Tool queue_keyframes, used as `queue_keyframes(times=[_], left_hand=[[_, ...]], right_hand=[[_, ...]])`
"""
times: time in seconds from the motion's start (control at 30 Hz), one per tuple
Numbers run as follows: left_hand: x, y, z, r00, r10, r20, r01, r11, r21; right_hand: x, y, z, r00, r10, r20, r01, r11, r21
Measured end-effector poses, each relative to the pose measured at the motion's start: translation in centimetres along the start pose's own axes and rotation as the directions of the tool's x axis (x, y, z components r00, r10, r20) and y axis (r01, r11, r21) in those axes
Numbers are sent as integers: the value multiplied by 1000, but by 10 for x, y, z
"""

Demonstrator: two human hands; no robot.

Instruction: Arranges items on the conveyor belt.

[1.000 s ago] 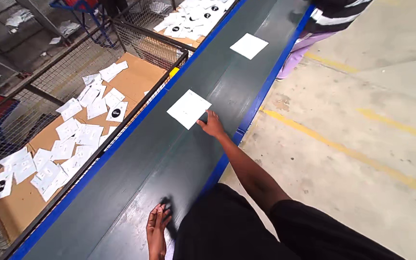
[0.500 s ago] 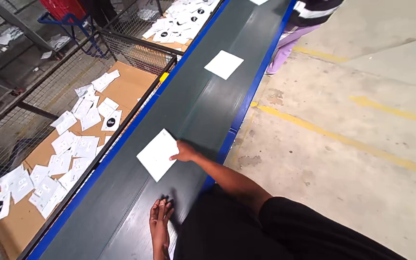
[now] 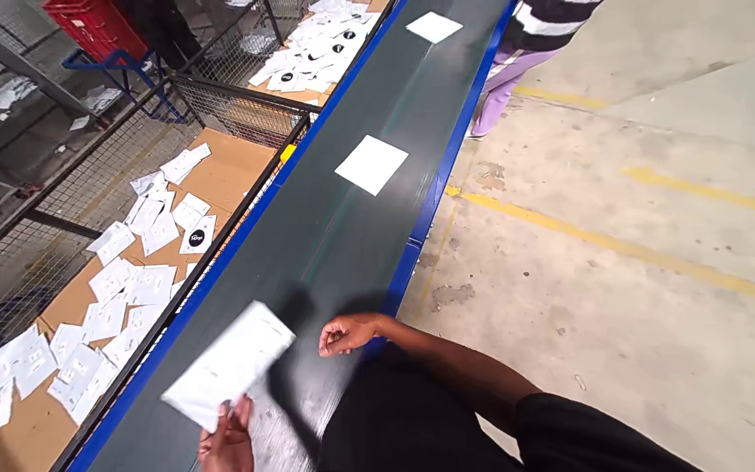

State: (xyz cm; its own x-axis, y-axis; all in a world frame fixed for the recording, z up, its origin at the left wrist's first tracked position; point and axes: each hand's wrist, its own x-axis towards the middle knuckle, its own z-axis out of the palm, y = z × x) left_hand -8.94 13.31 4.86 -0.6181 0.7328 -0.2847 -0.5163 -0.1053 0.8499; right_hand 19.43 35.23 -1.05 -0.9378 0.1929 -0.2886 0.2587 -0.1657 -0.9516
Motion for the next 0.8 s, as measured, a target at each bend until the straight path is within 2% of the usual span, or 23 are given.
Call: queue_keyframes(times=[0.07, 0.1, 0.17, 0.23, 0.3, 0.37, 0.5, 0.57, 0.67, 0.73, 0.8], left_hand=[[27, 20, 4, 975, 167, 147, -139, 973, -185], [39, 29, 7, 960, 195, 201, -147, 962, -231], [53, 34, 18, 978, 131, 161, -87, 962, -258], [55, 20, 28, 996, 4, 94, 12, 985, -173], [43, -4, 39, 990, -131, 55, 132, 991, -20], [23, -28, 44, 964, -265, 22, 263, 961, 82], [-13, -67, 36, 910, -412, -40, 413, 903, 116], [-28, -78, 30, 894, -442, -77, 448, 886, 117], [-41, -86, 21, 882, -455, -121, 468, 876, 116], [-44, -90, 17, 884, -445, -146, 462, 879, 119], [-44, -92, 14, 887, -428, -175, 448, 888, 103]], right_hand=[[4, -6, -11, 998, 12, -65, -13, 1000, -22], [6, -9, -15, 995, 6, -102, -10, 999, -40], [9, -13, -26, 975, -10, -222, -17, 993, -119], [13, -15, -42, 913, -18, -407, -90, 965, -245], [15, -15, -66, 799, -47, -599, -220, 905, -364], [13, -12, -96, 666, -106, -739, -315, 857, -407], [10, -10, -171, 396, -81, -915, -475, 834, -280], [12, -7, -205, 320, -37, -947, -576, 786, -225], [20, 2, -228, 293, 61, -954, -709, 683, -174], [27, -4, -217, 319, 94, -943, -787, 580, -209], [38, -15, -192, 366, 84, -927, -807, 524, -272]])
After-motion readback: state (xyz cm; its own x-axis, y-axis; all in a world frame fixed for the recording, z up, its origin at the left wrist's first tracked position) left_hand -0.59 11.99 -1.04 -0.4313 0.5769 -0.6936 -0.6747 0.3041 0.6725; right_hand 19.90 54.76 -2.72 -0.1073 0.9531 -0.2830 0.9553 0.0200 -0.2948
